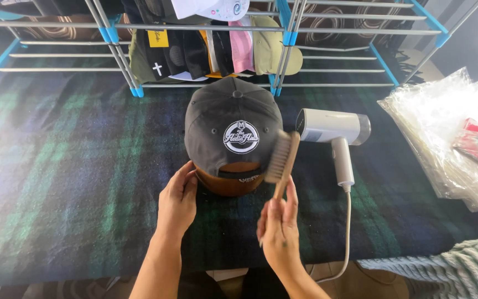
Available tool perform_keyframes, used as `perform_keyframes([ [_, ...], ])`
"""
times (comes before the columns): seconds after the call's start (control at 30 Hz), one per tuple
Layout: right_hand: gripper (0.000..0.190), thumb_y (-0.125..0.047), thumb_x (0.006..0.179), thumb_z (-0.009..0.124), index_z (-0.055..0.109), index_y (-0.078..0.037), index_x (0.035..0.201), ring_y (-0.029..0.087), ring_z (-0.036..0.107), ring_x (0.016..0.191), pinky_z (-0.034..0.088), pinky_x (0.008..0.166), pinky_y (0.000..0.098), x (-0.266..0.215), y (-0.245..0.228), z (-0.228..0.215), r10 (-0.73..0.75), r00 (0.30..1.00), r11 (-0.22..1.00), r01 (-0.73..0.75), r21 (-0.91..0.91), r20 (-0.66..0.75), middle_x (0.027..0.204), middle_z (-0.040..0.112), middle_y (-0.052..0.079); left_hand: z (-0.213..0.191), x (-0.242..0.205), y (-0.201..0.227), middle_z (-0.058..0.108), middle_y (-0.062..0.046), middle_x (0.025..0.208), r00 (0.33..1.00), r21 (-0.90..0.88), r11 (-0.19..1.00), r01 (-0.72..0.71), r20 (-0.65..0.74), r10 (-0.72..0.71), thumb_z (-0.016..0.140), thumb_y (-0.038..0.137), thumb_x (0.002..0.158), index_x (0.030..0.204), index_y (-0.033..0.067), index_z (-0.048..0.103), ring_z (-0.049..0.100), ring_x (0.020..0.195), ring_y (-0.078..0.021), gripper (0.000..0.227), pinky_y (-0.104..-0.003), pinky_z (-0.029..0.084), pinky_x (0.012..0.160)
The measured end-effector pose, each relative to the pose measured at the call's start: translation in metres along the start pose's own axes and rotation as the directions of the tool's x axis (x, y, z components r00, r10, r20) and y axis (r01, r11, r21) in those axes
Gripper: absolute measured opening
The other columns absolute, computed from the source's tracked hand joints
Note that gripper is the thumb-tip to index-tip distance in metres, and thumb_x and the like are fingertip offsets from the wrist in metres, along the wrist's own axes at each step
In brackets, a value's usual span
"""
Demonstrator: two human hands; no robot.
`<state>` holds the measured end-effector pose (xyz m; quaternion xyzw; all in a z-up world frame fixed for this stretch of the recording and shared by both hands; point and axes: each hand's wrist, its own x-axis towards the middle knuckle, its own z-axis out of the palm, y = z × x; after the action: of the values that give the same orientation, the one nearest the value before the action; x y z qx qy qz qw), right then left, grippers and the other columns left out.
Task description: A person places a baseball cap on a wooden form and uses a small brush to clean or groom the fabric surface.
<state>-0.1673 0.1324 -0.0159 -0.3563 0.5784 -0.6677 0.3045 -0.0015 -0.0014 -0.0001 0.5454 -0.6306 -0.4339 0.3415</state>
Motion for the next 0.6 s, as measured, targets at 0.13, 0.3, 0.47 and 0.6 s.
perform_keyframes([
  [0.13,0.054,-0.024,0.101,0.045,0.038,-0.024,0.154,0.019,0.041,0.044,0.029,0.033,0.0325,0.024,-0.033,-0.031,0.438,0.887,0.892,-0.408,0.196,-0.145,0.074,0.049,0.011,0.002,0.001,-0.009,0.072,-0.005,0.13,0.999,-0.02,0.998,-0.052,-0.015,0.052,0.049,0.023,0.098,0.143,0.0201,0.059,0.067,0.122,-0.0183,0.046,-0.034,0.053,0.103],
  [0.3,0.038,-0.016,0.103,0.06,0.065,-0.004,0.138,0.041,0.062,0.125,0.039,0.112,0.0533,0.072,-0.097,-0.045,-0.52,0.829,0.648,0.541,-0.536,0.207,0.133,0.068,0.021,0.013,0.004,-0.027,0.077,-0.013,0.116,0.965,0.025,0.975,-0.22,-0.142,0.221,0.06,0.016,0.096,0.14,0.0176,0.065,0.069,0.114,-0.036,0.044,-0.049,0.054,0.097],
  [0.47,0.033,-0.028,0.105,0.057,0.07,-0.017,0.134,0.029,0.068,0.077,0.051,0.066,0.0426,0.144,-0.084,-0.052,-0.217,0.968,0.788,0.248,-0.564,0.123,0.096,0.071,0.012,0.009,0.003,-0.023,0.077,-0.014,0.116,0.973,0.013,0.981,-0.192,-0.127,0.192,0.059,0.015,0.097,0.14,0.0185,0.064,0.069,0.115,-0.0361,0.044,-0.049,0.054,0.098],
  [0.6,0.043,-0.034,0.099,0.064,0.063,-0.019,0.14,0.016,0.044,0.036,0.036,0.023,0.0288,0.141,-0.035,-0.063,0.287,0.958,0.949,-0.28,-0.142,0.024,0.059,0.053,0.013,0.007,0.002,-0.02,0.077,-0.011,0.117,0.98,0.015,0.988,-0.153,-0.123,0.154,0.059,0.019,0.096,0.139,0.0211,0.065,0.069,0.116,-0.0338,0.043,-0.047,0.053,0.099],
])
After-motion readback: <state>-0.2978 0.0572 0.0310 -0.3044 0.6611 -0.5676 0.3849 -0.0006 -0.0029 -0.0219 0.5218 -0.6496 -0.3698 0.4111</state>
